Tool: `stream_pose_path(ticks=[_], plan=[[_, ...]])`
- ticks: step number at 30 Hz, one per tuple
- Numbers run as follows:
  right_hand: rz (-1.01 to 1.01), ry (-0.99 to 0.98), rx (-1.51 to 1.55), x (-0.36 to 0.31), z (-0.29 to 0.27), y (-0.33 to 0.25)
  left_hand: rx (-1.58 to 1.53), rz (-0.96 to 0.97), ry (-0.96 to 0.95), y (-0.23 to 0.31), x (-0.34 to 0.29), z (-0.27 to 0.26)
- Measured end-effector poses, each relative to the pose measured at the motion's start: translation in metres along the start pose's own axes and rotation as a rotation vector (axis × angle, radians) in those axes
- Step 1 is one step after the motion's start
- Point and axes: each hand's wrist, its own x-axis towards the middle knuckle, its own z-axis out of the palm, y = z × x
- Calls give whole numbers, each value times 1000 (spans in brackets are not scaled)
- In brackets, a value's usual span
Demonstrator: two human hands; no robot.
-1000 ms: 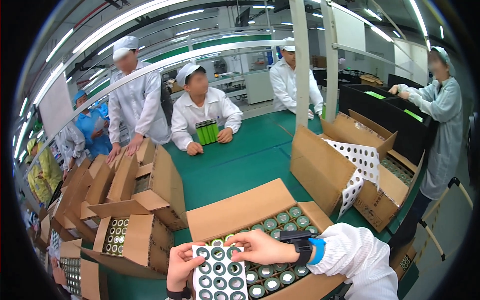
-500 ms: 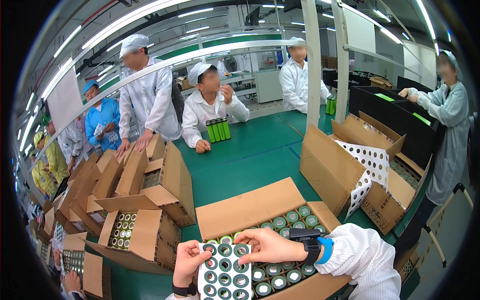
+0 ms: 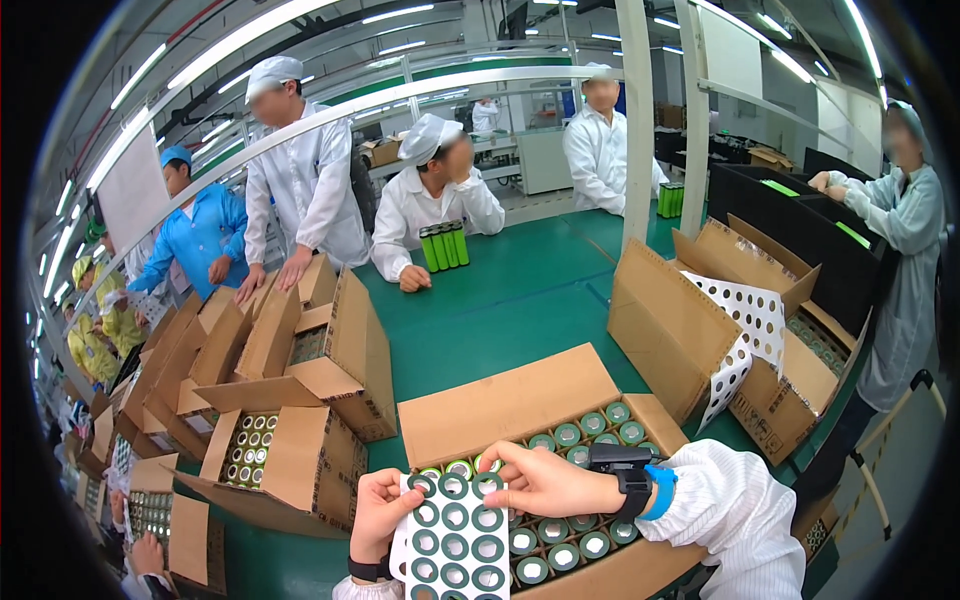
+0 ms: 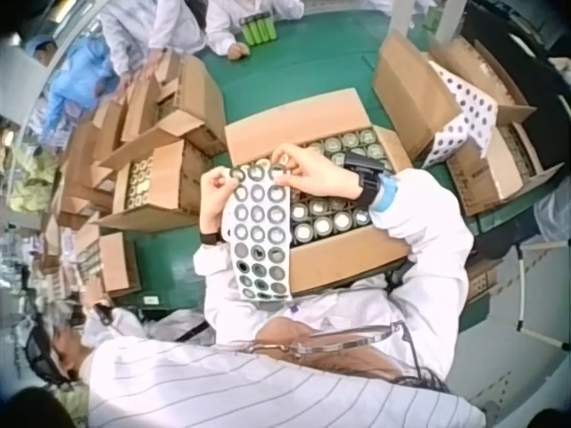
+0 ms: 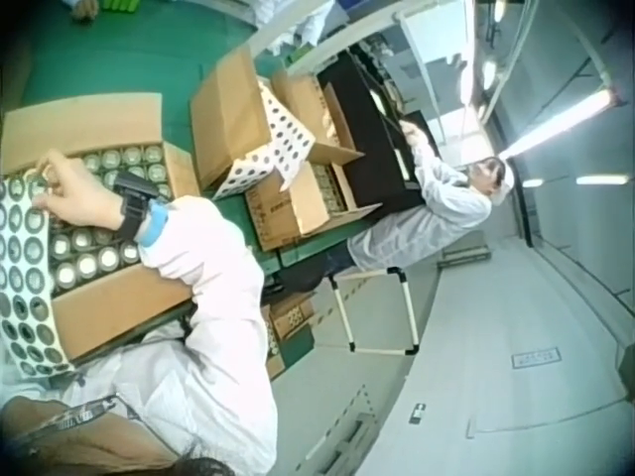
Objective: The person peels circular stickers from a sheet and applies them to the tops of cylindrical batteries arranged in a cardboard box. After finishing the sheet, the person picks up a single green sticker from the table and applies it to one of the batteries.
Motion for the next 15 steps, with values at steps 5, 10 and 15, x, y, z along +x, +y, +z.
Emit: stream_pose_path(ticks=[5,10,15], plan=[[-264,159,-107,3,1,5,-21,21,-37,-2,1,-4],[-225,84,-287,3,-5,1,-1,12,-36,-2,0,-4],[-428,178,-197,1,-7,-5,9,110,-20,-10,4,-10]])
